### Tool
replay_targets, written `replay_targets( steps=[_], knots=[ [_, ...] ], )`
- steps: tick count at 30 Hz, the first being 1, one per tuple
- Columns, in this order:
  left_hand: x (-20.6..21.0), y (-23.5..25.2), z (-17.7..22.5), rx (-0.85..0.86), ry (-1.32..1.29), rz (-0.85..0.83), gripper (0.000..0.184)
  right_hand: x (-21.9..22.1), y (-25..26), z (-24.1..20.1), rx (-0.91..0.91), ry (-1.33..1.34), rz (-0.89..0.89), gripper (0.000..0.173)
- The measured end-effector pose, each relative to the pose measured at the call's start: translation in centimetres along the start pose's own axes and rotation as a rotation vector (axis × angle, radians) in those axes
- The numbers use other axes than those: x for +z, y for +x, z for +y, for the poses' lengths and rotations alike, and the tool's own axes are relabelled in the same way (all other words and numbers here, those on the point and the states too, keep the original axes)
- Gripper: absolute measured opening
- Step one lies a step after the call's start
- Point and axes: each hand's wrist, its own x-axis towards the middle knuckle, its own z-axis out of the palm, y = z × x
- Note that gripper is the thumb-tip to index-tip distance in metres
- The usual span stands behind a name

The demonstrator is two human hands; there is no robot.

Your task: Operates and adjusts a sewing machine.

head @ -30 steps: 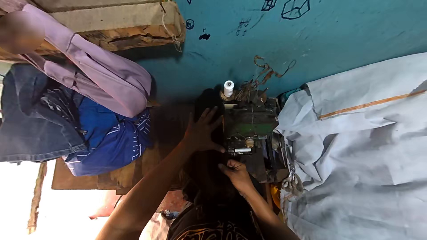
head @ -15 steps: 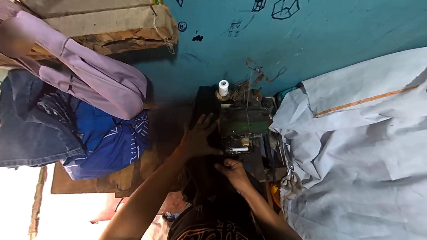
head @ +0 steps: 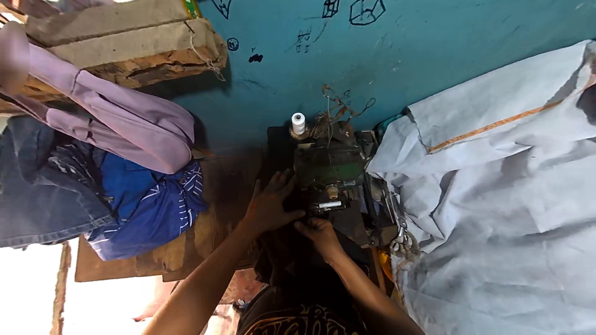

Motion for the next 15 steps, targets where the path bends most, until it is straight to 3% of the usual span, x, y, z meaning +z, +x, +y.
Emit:
replay_targets(
  steps=[8,13,15],
  knots=[
    [-0.1,1.1,-0.6,-0.015,-0.001,-0.059,0.090,-0.9,-0.2,0.2,-0.034,0.000,0.008,0.016],
    [-0.3,1.2,-0.7,-0.005,-0.020,-0.048,0.091,-2.3,0.2,1.1,-0.295,-0.002,0.467,0.019],
    [-0.2,1.2,-0.8,0.001,-0.020,-0.046,0.091,-3.3,0.8,1.0,-0.362,0.007,0.546,0.018]
  ],
)
